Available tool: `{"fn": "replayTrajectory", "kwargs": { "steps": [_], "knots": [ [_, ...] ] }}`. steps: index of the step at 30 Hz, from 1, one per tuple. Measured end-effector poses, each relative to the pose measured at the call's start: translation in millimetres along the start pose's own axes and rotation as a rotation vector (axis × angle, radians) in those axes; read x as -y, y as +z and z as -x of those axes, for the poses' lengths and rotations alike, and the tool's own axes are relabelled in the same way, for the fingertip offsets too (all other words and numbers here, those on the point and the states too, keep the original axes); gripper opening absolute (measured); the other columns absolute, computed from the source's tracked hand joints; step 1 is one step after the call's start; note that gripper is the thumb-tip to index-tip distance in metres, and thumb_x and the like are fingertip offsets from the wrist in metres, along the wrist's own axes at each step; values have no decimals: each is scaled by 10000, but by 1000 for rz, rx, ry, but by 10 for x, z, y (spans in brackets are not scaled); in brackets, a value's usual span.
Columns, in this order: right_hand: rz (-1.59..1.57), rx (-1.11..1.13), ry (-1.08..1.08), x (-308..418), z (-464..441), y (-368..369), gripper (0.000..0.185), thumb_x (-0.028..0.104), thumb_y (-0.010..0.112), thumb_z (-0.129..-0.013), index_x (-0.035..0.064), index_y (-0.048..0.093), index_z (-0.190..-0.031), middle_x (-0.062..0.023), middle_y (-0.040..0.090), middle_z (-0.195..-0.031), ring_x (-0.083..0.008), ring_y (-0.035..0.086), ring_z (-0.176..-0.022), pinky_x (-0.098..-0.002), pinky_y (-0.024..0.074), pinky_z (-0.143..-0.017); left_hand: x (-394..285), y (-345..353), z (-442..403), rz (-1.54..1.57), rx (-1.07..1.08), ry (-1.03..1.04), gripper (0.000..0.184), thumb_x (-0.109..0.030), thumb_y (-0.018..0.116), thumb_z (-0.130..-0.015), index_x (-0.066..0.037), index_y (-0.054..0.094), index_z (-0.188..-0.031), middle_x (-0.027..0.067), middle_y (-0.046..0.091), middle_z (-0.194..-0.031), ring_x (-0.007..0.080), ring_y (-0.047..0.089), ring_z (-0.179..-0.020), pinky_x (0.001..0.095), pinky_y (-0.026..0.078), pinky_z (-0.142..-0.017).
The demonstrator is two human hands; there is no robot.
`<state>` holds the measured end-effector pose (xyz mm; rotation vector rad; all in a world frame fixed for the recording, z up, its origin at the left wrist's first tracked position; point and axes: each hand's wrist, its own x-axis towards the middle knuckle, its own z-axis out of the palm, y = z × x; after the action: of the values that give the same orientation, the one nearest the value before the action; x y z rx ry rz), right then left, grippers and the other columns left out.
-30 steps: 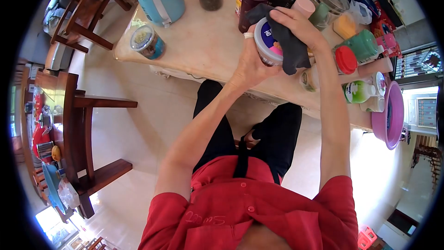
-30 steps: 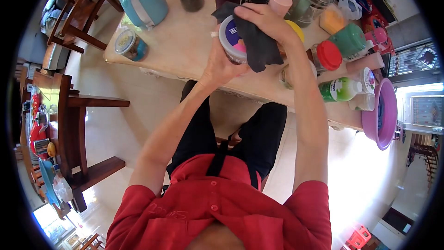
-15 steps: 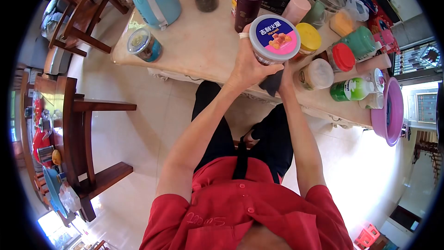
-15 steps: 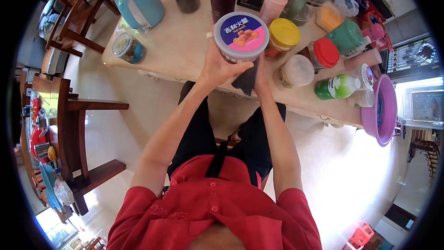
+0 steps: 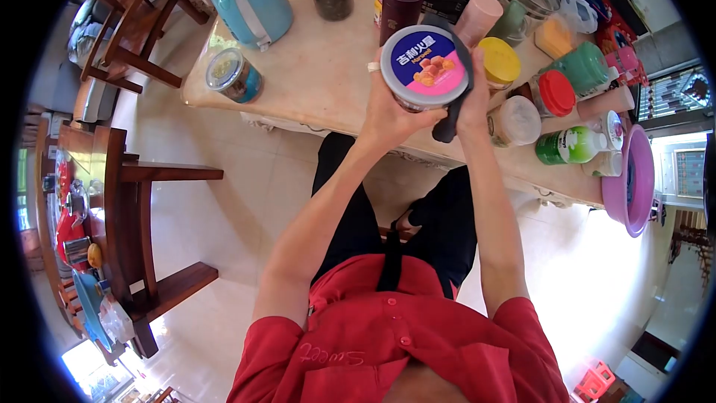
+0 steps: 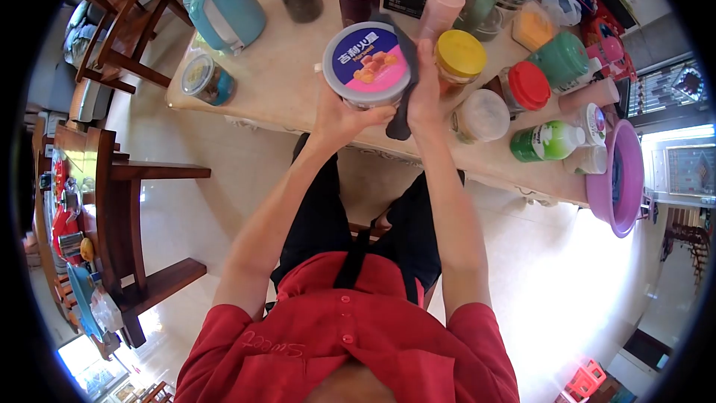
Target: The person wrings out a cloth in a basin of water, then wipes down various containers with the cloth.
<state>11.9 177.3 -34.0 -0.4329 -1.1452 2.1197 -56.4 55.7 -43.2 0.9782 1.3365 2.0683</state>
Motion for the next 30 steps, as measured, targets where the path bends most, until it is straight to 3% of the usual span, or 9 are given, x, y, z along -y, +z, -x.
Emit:
{"fn": "replayTrajectory", "kwargs": {
  "steps": [4, 10, 15, 18, 21, 24, 26, 27, 30],
  "knots": [
    [69, -55, 4, -383, 0, -144, 464, 430, 394, -1034, 17, 565, -1163, -57, 596, -1137, -132, 538, -1055, -291, 406, -975, -16, -103, 10, -20, 23, 39, 1004, -16, 847, -622, -19, 188, -1380, 158, 424, -1302, 224, 499, -1222, 355, 462, -1013],
    [87, -118, -11, -510, 427, -136, 510, 379, 318, -1058, -9, 432, -1369, -99, 508, -1343, -161, 467, -1233, -305, 336, -1068, -48, -59, 16, -114, 31, 92, 988, -15, 837, -621, -10, 193, -1371, 164, 458, -1265, 228, 506, -1219, 354, 471, -1001],
    [-38, -154, -129, -54, 662, 208, 502, 366, 330, -1056, 30, 367, -1427, -77, 442, -1419, -168, 405, -1305, -342, 293, -1117, -68, 33, 15, -237, 45, 73, 980, -39, 849, -614, -8, 218, -1363, 159, 461, -1268, 228, 520, -1193, 352, 463, -1002],
    [-25, -21, -208, 173, 674, 223, 486, 326, 346, -1047, 38, 360, -1438, -70, 449, -1414, -171, 400, -1313, -339, 281, -1118, -68, 78, -6, -208, 25, 44, 973, -48, 851, -609, -8, 234, -1360, 153, 467, -1263, 227, 522, -1178, 349, 452, -1007],
    [203, -85, -171, 294, 805, 239, 488, 307, 331, -1046, 4, 390, -1424, -102, 475, -1386, -183, 452, -1266, -354, 330, -1089, -66, 73, -37, -79, 54, 11, 972, -45, 847, -602, -7, 244, -1362, 150, 473, -1251, 227, 514, -1182, 341, 449, -999],
    [589, -118, -286, 433, 934, 198, 455, 271, 381, -1024, -1, 448, -1382, -142, 522, -1335, -235, 486, -1251, -399, 348, -1074, -79, 78, -46, -124, 70, 11, 947, -46, 841, -613, -6, 259, -1358, 147, 478, -1253, 226, 516, -1178, 337, 449, -987],
    [1282, 252, -525, 643, 942, 252, 429, 215, 463, -984, 5, 481, -1358, -200, 534, -1301, -324, 489, -1249, -446, 340, -1072, -35, 111, -83, -216, 9, 201, 882, -56, 817, -652, -10, 280, -1349, 143, 488, -1249, 217, 522, -1169, 337, 451, -976],
    [1379, 386, -643, 643, 885, 261, 434, 195, 548, -934, 14, 514, -1327, -229, 519, -1303, -385, 465, -1253, -470, 324, -1077, 9, 90, -74, -140, 33, 159, 860, -64, 806, -672, -17, 280, -1351, 140, 496, -1250, 215, 527, -1164, 338, 451, -976],
    [1531, 555, -703, 711, 693, 301, 450, 206, 585, -916, 18, 513, -1318, -211, 506, -1330, -369, 455, -1269, -470, 320, -1078, 118, 52, -54, -128, 87, 195, 680, -99, 687, -819, -49, 300, -1376, 117, 503, -1287, 211, 529, -1177, 341, 452, -991]
  ]
}}
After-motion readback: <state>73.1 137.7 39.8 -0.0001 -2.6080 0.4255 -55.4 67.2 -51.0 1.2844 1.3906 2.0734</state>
